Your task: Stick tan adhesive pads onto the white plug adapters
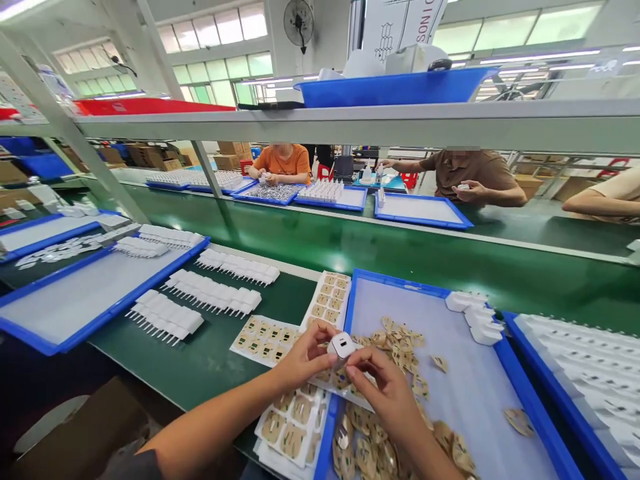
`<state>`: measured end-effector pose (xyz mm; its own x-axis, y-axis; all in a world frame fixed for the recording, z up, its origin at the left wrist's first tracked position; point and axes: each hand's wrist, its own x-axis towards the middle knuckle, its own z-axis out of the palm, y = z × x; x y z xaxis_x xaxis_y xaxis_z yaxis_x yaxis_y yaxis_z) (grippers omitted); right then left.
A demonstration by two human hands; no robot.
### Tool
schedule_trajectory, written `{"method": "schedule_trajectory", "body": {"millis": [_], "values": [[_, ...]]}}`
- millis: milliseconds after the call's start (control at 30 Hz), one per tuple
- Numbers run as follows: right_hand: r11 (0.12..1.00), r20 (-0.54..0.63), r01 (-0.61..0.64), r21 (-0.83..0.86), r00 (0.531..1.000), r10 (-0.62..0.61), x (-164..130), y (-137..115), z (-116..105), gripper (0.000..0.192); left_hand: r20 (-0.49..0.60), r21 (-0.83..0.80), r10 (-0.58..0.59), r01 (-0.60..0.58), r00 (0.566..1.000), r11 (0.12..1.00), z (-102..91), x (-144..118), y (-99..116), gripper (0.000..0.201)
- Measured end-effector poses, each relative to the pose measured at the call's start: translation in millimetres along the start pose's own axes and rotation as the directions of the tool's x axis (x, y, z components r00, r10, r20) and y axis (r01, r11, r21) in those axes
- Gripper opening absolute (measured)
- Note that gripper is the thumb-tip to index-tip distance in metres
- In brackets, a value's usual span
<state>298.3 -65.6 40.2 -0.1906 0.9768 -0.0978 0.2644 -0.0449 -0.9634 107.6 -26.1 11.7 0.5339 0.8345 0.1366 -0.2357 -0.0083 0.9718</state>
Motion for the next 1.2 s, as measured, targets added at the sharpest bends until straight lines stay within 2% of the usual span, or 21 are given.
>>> {"method": "schedule_trajectory", "body": {"millis": [100, 200, 300, 367, 433, 567, 733, 1100, 1200], "values": [[0.999, -0.024, -0.037, 0.015, 0.999, 0.038, -3.2, 1.8, -4.0, 0.053, -0.022, 0.013, -0.019, 0.019, 1.0, 1.0, 0.9, -0.7, -1.3, 0.05], [0.998, -0.039, -0.044, 0.038, 0.998, 0.045, -8.8, -3.3, -4.8, 0.05, -0.05, 0.199, 0.044, -0.033, 0.998, 0.979, 1.8, -2.8, 1.4, 0.056], [0.996, -0.058, 0.014, 0.093, 0.998, -0.009, -13.1, -9.3, -4.6, 0.044, -0.039, 0.478, 0.236, -0.19, 0.971, 0.858, 1.7, -4.5, 6.6, 0.042], [0.989, -0.057, 0.074, 0.132, 0.996, -0.067, -14.3, -12.0, -5.1, 0.04, -0.01, 0.585, 0.329, -0.262, 0.944, 0.768, 1.5, -4.7, 8.9, 0.039], [0.982, -0.079, 0.115, 0.149, 0.991, -0.104, -14.4, -13.0, -5.0, 0.037, 0.025, 0.636, 0.374, -0.304, 0.927, 0.709, 1.6, -5.4, 9.8, 0.04], [0.991, -0.184, 0.084, 0.103, 0.981, -0.064, -14.1, -9.3, -1.0, 0.036, 0.078, 0.688, 0.412, -0.348, 0.908, 0.637, 3.3, -8.9, 10.3, 0.043], [0.996, -0.257, 0.035, 0.08, 0.966, -0.014, -13.7, -7.1, 4.9, 0.04, 0.097, 0.709, 0.409, -0.351, 0.908, 0.612, 5.0, -10.2, 11.8, 0.044], [0.981, -0.243, -0.011, 0.194, 0.968, 0.059, -14.5, -14.3, 11.4, 0.042, 0.086, 0.741, 0.41, -0.334, 0.908, 0.583, 4.4, -13.1, 10.3, 0.043], [0.981, -0.237, -0.02, 0.194, 0.969, 0.067, -15.8, -15.3, 11.7, 0.042, 0.096, 0.736, 0.434, -0.358, 0.896, 0.575, 4.2, -12.6, 10.4, 0.043]]}}
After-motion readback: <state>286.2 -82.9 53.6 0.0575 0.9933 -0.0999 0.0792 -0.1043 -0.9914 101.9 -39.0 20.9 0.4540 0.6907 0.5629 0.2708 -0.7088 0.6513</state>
